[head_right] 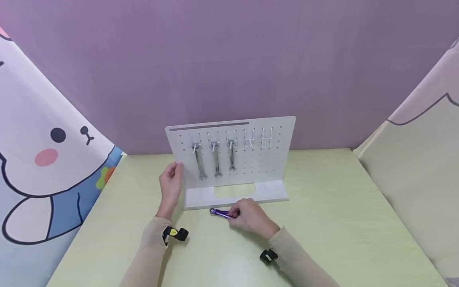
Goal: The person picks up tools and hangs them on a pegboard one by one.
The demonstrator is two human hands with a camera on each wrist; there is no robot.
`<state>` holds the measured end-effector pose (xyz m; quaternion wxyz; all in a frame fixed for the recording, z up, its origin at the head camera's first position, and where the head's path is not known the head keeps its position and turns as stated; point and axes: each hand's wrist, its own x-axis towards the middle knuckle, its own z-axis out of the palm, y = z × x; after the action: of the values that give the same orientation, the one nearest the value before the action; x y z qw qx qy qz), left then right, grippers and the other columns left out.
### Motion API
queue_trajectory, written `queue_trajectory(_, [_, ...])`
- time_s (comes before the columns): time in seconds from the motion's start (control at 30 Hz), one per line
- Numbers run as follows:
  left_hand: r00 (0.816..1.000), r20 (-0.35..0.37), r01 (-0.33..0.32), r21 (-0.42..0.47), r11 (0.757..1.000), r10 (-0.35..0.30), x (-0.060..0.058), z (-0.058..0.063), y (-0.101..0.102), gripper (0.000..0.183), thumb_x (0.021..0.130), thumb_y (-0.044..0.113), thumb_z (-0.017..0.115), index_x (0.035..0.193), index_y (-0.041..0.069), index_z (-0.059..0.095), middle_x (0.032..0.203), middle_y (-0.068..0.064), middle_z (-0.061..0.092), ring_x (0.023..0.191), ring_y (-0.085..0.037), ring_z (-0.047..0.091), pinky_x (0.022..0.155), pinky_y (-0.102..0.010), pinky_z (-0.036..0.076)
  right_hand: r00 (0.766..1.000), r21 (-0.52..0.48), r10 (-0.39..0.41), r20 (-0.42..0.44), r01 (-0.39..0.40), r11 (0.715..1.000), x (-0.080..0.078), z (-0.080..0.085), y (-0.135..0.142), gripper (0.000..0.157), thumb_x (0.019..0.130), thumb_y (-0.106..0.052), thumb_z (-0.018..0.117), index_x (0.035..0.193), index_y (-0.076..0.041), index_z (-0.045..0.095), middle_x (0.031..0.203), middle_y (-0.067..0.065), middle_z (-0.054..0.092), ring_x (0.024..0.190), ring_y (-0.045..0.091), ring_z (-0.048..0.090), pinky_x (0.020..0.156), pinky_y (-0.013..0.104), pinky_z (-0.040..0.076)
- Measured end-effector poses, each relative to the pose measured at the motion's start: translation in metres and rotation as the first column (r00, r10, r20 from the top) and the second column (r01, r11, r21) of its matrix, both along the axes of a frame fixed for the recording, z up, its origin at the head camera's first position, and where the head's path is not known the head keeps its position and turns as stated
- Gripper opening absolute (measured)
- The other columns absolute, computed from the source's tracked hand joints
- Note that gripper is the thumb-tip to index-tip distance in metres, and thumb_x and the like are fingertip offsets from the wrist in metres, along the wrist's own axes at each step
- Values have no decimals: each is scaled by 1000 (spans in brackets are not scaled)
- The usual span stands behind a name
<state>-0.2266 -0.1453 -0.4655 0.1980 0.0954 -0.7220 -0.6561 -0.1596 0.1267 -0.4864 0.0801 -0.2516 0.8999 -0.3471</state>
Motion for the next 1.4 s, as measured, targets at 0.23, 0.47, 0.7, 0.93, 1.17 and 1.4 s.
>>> queue_trajectory(0.23, [1000, -8, -2, 2, 1000, 2, -1, 4, 0, 34, 110, 24, 61, 127, -4, 71, 129, -25, 73, 121, -32, 69, 92, -14, 50, 996, -70, -72, 59, 76, 995, -4, 6, 0, 7, 87, -12, 82, 93, -13, 83, 75, -10, 69, 64, 3, 54, 57, 19, 45])
queue_trajectory(0.47, [1000, -16, -9, 3, 1000, 9, -2, 5, 0, 33, 110, 22, 62, 127, -5, 71, 127, -26, 74, 117, -31, 69, 88, -11, 50, 988, -134, -133, 79, 143, 981, -6, 12, 1, 7, 88, -10, 83, 94, -14, 82, 79, -7, 72, 68, 7, 60, 58, 20, 49])
queue_trajectory(0.7, [1000, -12, -11, -4, 1000, 11, -2, 3, -1, 35, 110, 24, 62, 127, -4, 71, 129, -26, 73, 120, -32, 69, 93, -16, 51, 978, -203, -200, 65, 209, 957, -7, 15, 3, 7, 88, -10, 83, 94, -11, 81, 82, -3, 75, 67, 8, 60, 52, 20, 47])
queue_trajectory(0.93, [1000, -5, -6, 0, 1000, 6, -1, 0, -1, 36, 110, 26, 61, 128, -4, 71, 128, -26, 73, 119, -33, 69, 90, -13, 51, 967, -237, -249, 50, 254, 938, -11, 16, 5, 7, 88, -9, 81, 94, -11, 82, 83, -2, 77, 77, 11, 66, 62, 22, 50])
queue_trajectory(1.17, [1000, -11, -10, 4, 1000, 10, -3, -6, -1, 35, 110, 26, 61, 126, -3, 72, 125, -26, 74, 113, -28, 69, 87, -11, 50, 952, -299, -301, -56, 272, 915, -12, 23, 7, 7, 87, -8, 82, 93, -11, 82, 83, -2, 78, 76, 9, 68, 72, 24, 51])
queue_trajectory(1.4, [1000, -24, -15, -9, 1000, 15, -1, -2, 0, 34, 110, 25, 61, 125, -4, 72, 124, -26, 75, 111, -25, 69, 88, -11, 50, 925, -366, -370, -84, 317, 875, -16, 29, 8, 11, 86, -7, 83, 97, -8, 82, 84, 3, 78, 78, 12, 68, 66, 21, 56])
